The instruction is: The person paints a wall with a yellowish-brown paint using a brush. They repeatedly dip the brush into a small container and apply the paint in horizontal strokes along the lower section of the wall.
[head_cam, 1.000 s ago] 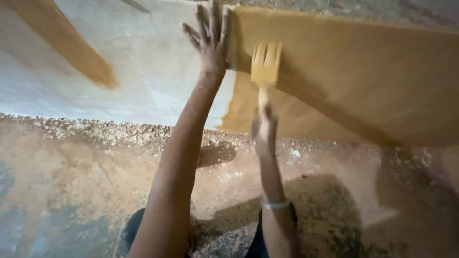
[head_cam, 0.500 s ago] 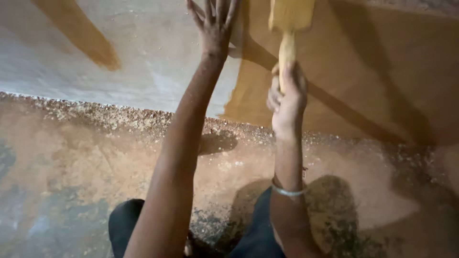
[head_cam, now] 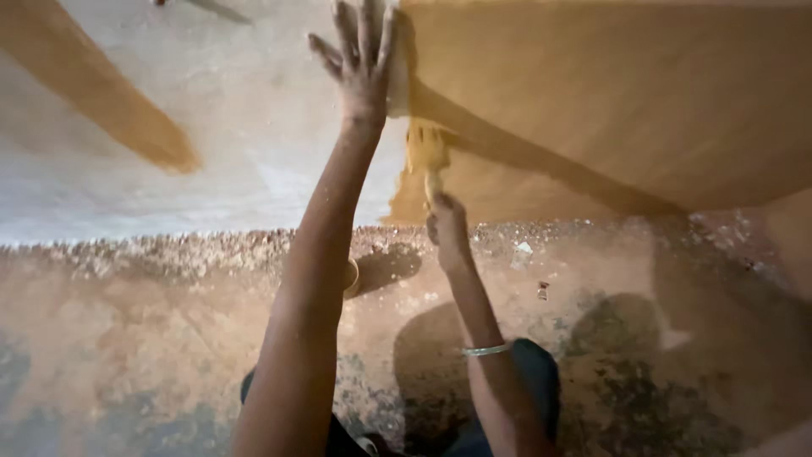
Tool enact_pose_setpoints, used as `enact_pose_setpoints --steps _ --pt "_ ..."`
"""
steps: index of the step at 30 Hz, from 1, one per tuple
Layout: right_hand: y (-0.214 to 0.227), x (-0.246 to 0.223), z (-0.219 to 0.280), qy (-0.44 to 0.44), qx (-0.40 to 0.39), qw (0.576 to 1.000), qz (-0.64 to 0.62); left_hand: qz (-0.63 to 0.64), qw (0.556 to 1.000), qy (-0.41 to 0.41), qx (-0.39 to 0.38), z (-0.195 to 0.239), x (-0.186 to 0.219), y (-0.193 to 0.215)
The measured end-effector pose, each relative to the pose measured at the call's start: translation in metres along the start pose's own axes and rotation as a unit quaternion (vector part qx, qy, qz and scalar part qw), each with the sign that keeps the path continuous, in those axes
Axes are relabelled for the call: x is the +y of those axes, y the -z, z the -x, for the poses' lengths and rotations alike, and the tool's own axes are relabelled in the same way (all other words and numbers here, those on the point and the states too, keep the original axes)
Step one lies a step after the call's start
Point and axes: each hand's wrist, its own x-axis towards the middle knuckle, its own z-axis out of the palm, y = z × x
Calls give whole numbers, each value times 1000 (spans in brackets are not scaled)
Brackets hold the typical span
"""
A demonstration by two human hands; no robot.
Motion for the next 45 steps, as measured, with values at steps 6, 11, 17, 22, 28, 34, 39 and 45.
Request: enact_pose_setpoints --steps 6,11,17,22,28,34,39,45 --pt "-44 -121 41 237 -48 969 51 32 996 -2 81 0 -1 12" --pt "-64 -134 34 264 -28 963 47 76 993 -30 -91 2 -7 29" --pt "-13 -8 15 91 65 993 49 80 992 -51 -88 6 -13 26" --pt "6 27 0 -28 106 994 -10 -27 999 -41 3 -7 1 13" --pt "-28 -82 30 176 11 983 46 118 981 -55 -146 7 -9 24" --pt "-31 -102 20 247 -57 967 19 165 971 -46 -169 4 -14 40" --pt "31 64 -41 127 75 985 84 118 982 -72 -128 10 -22 34" --pt "55 138 -46 -51 176 982 33 123 981 -68 -132 15 -21 21"
